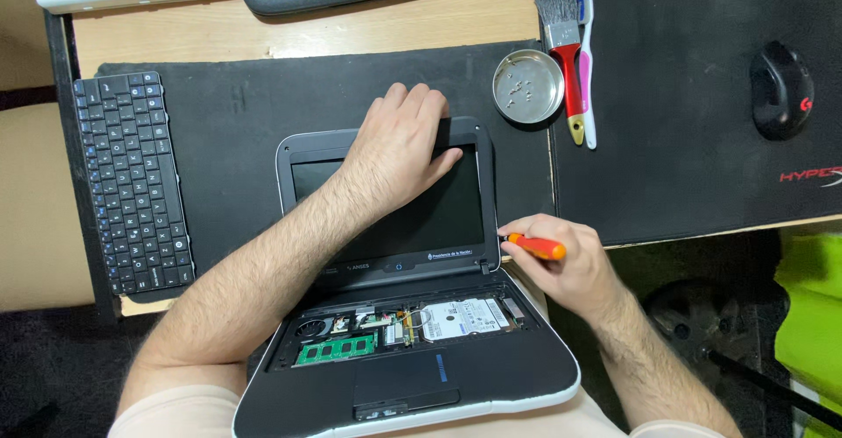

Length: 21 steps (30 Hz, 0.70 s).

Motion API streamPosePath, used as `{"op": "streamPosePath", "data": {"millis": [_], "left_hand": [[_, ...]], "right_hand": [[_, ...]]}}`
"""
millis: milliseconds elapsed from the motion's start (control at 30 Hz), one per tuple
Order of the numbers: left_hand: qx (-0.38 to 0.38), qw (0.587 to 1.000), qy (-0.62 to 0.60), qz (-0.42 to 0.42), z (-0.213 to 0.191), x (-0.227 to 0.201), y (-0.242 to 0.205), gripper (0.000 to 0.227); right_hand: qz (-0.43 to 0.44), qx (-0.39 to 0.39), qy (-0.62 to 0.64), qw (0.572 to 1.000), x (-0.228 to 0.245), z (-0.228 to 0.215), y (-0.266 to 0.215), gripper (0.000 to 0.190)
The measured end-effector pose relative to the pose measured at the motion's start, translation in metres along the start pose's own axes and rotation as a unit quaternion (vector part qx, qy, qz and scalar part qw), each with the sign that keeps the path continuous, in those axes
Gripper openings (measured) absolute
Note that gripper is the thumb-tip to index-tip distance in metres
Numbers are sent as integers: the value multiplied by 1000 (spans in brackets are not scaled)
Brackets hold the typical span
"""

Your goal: The person removes the keyboard from a laptop, then uses a screwdriver to remove screws from the screen bezel. They then detach and remove the bezel from the screen.

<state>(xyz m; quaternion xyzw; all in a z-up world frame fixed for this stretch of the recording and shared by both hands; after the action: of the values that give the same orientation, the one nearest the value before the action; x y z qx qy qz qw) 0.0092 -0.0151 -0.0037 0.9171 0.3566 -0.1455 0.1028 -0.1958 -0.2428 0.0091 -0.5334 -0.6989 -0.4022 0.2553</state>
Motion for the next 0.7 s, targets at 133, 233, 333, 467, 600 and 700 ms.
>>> {"op": "streamPosePath", "data": {"millis": [133, 233, 333, 467, 600, 700], "left_hand": [[3, 1000, 30, -4, -9, -5, -1, 53], [5, 998, 63, -19, -13, -6, -3, 57], [7, 994, 105, -27, -28, -6, -7, 60], [34, 986, 157, -41, -42, 9, -19, 62], [64, 981, 170, -76, -52, 27, -34, 66], [56, 980, 166, -92, -59, 37, -48, 69]], "right_hand": [[62, -27, 115, 991, -21, -2, -11, 32], [55, -52, 163, 984, -28, 1, -14, 32], [58, -68, 194, 977, -33, 1, -16, 34], [64, -70, 197, 976, -32, -1, -15, 32], [88, -62, 223, 969, -46, 0, -19, 34], [91, -46, 229, 968, -45, -5, -9, 30]]}}
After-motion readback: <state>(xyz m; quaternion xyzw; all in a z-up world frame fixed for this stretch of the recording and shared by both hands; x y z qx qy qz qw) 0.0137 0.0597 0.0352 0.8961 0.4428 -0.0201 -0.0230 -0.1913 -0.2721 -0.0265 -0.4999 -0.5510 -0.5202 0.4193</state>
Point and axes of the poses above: each hand's wrist, its own y-axis towards the middle knuckle, its own z-axis out of the palm, x = y × z, the point moved 2 cm from there along y, towards the middle knuckle, and after that the axes turned 2 degrees about y, right-handed, at the moved point
